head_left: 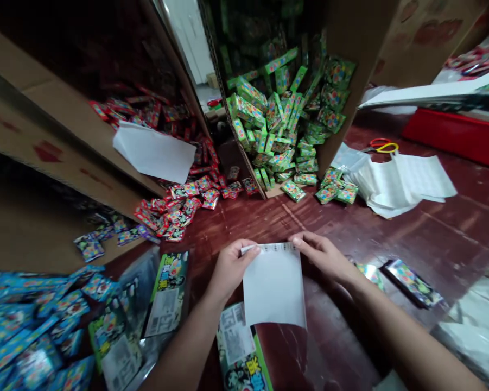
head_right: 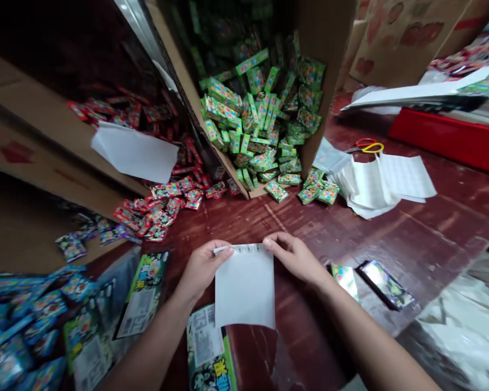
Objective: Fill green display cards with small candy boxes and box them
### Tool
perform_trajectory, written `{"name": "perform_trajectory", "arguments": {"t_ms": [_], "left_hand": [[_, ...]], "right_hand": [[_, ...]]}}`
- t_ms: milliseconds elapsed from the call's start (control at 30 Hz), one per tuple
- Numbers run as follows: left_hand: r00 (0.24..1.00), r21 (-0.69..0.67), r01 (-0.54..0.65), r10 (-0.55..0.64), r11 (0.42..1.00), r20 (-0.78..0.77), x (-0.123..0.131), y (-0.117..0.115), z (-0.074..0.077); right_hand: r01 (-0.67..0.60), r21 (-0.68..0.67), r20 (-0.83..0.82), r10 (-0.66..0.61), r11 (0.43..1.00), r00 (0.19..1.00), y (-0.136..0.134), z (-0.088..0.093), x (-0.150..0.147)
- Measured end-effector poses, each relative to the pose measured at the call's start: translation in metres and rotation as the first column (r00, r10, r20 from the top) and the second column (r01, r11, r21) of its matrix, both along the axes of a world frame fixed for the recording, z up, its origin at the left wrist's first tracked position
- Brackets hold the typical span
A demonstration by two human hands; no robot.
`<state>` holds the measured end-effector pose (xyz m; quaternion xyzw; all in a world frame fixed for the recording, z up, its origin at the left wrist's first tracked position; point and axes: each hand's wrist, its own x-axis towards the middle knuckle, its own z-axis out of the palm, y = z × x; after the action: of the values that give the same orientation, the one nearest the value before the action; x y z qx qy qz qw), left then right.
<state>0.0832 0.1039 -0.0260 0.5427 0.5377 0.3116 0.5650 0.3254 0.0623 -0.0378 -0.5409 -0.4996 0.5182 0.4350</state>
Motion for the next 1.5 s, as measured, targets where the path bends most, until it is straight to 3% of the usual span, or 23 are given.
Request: {"name": "perform_trajectory", "arguments": {"t_ms": [233, 333, 467, 567, 633, 700, 767, 833, 967, 1300, 1500], "left_hand": [[0.997, 0.008, 0.002, -0.002, 1.0, 0.081, 0.007, -0.009, -0.003], [0.993, -0.021, 0.0, 0.003, 1.0, 0.118, 0.006, -0.008, -0.01], [0.99, 0.075, 0.07, -0.061, 0.995, -0.123, 0.002, 0.001, -0.018], [0.951, 0.241, 0.048, 0.03, 0.969, -0.309, -0.001, 0.0, -0.014], [0.876, 0.434, 0.127, 0.105, 0.892, -0.472, 0.001, -0.007, -0.009], [0.746, 0.541, 0.377, 0.099, 0.752, -0.658, 0.009, -0.016, -0.006], [0.613, 0.487, 0.61, 0.016, 0.625, -0.79, 0.021, -0.024, -0.009], [0.523, 0.416, 0.707, -0.027, 0.572, -0.852, 0.033, -0.029, -0.015], [0.463, 0.375, 0.725, -0.005, 0.578, -0.886, 0.044, -0.032, -0.028], [0.567, 0.412, 0.67, -0.067, 0.618, -0.821, 0.04, -0.035, -0.031], [0.554, 0.399, 0.664, -0.058, 0.632, -0.83, 0.04, -0.041, -0.035]], "right_hand": [[-0.082, 0.011, 0.02, 0.081, 0.997, 0.996, 0.008, 0.001, -0.016], [-0.059, 0.019, 0.147, 0.056, 0.998, 0.988, 0.009, -0.007, -0.025], [-0.009, 0.001, 0.313, 0.009, 1.0, 0.95, 0.012, -0.014, -0.025], [0.03, 0.028, 0.452, -0.039, 0.999, 0.891, 0.014, -0.013, -0.008], [0.024, 0.068, 0.551, -0.058, 0.997, 0.833, 0.015, -0.011, 0.01], [-0.034, 0.098, 0.621, -0.035, 0.995, 0.783, 0.018, -0.011, 0.026], [-0.116, 0.102, 0.656, 0.021, 0.988, 0.754, 0.023, -0.014, 0.037], [-0.175, 0.096, 0.685, 0.062, 0.98, 0.726, 0.027, -0.02, 0.04], [-0.212, 0.102, 0.72, 0.075, 0.972, 0.69, 0.031, -0.029, 0.032], [-0.256, 0.194, 0.705, 0.047, 0.947, 0.707, 0.036, -0.021, 0.036], [-0.381, 0.171, 0.722, 0.148, 0.909, 0.676, 0.038, -0.024, 0.04]]}}
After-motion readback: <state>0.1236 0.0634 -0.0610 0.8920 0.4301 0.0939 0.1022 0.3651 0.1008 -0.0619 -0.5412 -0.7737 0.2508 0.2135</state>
